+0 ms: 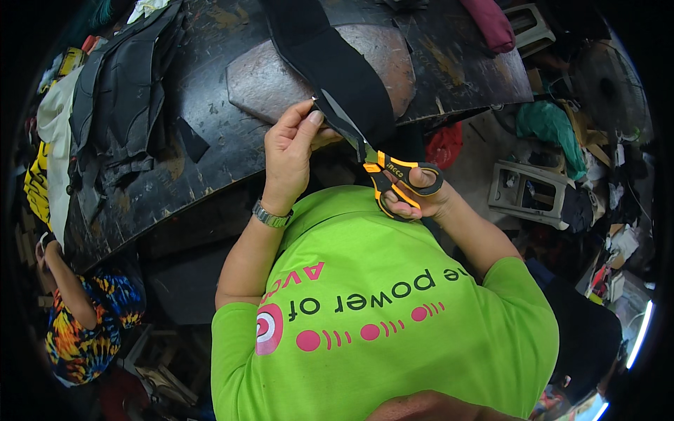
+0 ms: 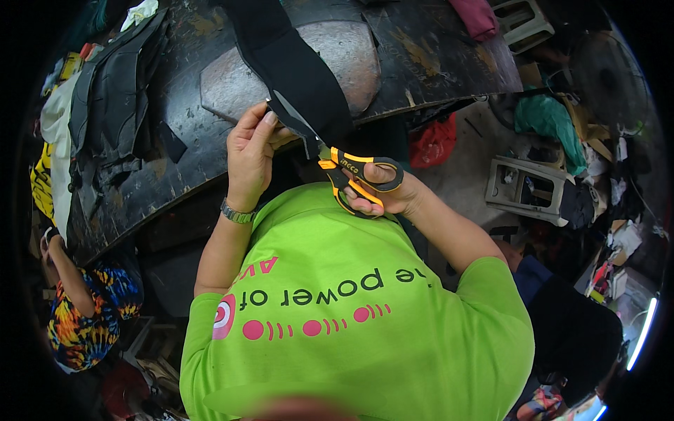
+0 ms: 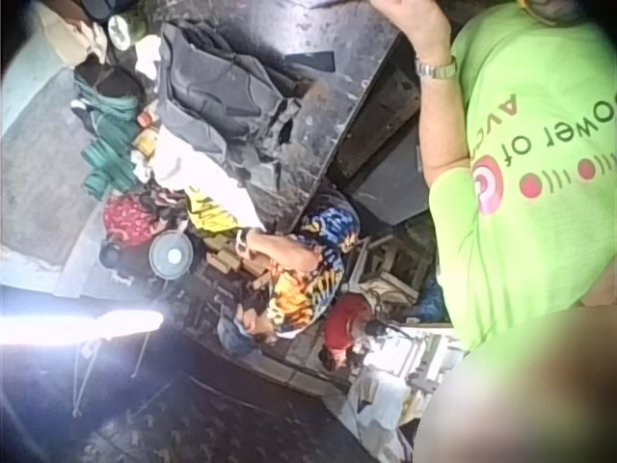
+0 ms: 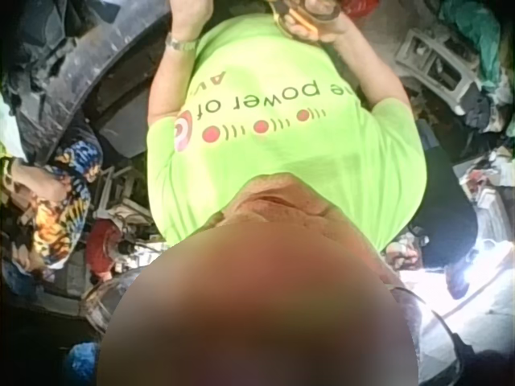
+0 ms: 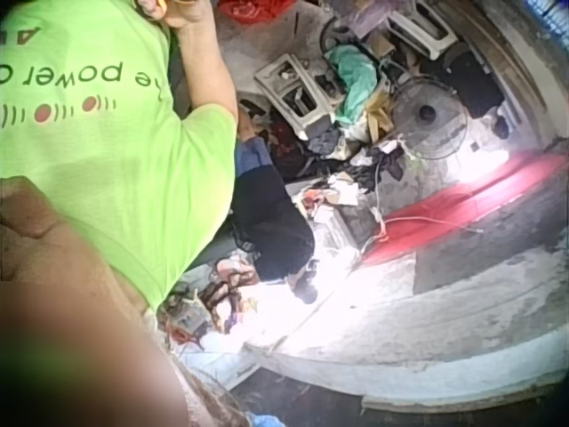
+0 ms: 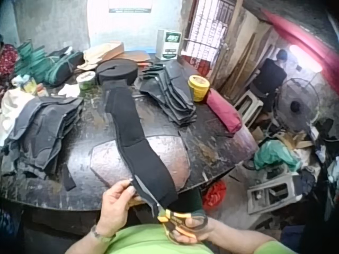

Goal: The person repeatedly picks up a black fabric strip, aligns it, and cuts a small piece from one end using yellow-handled scissors. The cut pieces are placed on the table, and the process continues with the remaining strip.

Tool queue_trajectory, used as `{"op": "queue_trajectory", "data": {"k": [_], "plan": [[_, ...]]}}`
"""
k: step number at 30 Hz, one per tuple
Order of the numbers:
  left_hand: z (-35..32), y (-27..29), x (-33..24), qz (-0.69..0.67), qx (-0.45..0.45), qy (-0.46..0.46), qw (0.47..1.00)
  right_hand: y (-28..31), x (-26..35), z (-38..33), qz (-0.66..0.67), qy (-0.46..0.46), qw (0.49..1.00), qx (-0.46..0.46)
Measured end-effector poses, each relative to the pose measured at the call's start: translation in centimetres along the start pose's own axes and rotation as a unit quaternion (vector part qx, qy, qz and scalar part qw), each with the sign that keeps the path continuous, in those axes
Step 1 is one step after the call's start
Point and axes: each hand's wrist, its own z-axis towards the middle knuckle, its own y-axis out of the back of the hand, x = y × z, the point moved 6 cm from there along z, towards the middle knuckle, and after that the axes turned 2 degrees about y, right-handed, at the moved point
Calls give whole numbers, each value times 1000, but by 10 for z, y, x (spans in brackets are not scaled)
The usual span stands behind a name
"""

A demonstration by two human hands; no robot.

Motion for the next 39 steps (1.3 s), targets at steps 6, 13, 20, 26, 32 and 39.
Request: {"op": "queue_trajectory", "data": {"k": [6,13,20,26,32,39], "plan": [[0,0,1,-5,1,-5,1000,-3,-2,-3,15,13,999,-26],[0,5,2,22,-8,-17,1000,-3,1,-6,-45,14,997,-53],[0,4,4,29,-30,15,999,-19,41,-21,-192,95,962,-169],[0,-1,0,-13,-21,31,999,21,156,-78,-476,195,732,-446],[-11,-6,6,-19,6,69,997,62,222,-113,-706,48,385,-593],[-32,-31,22,27,70,140,987,-9,233,-58,-753,321,354,-452]]}}
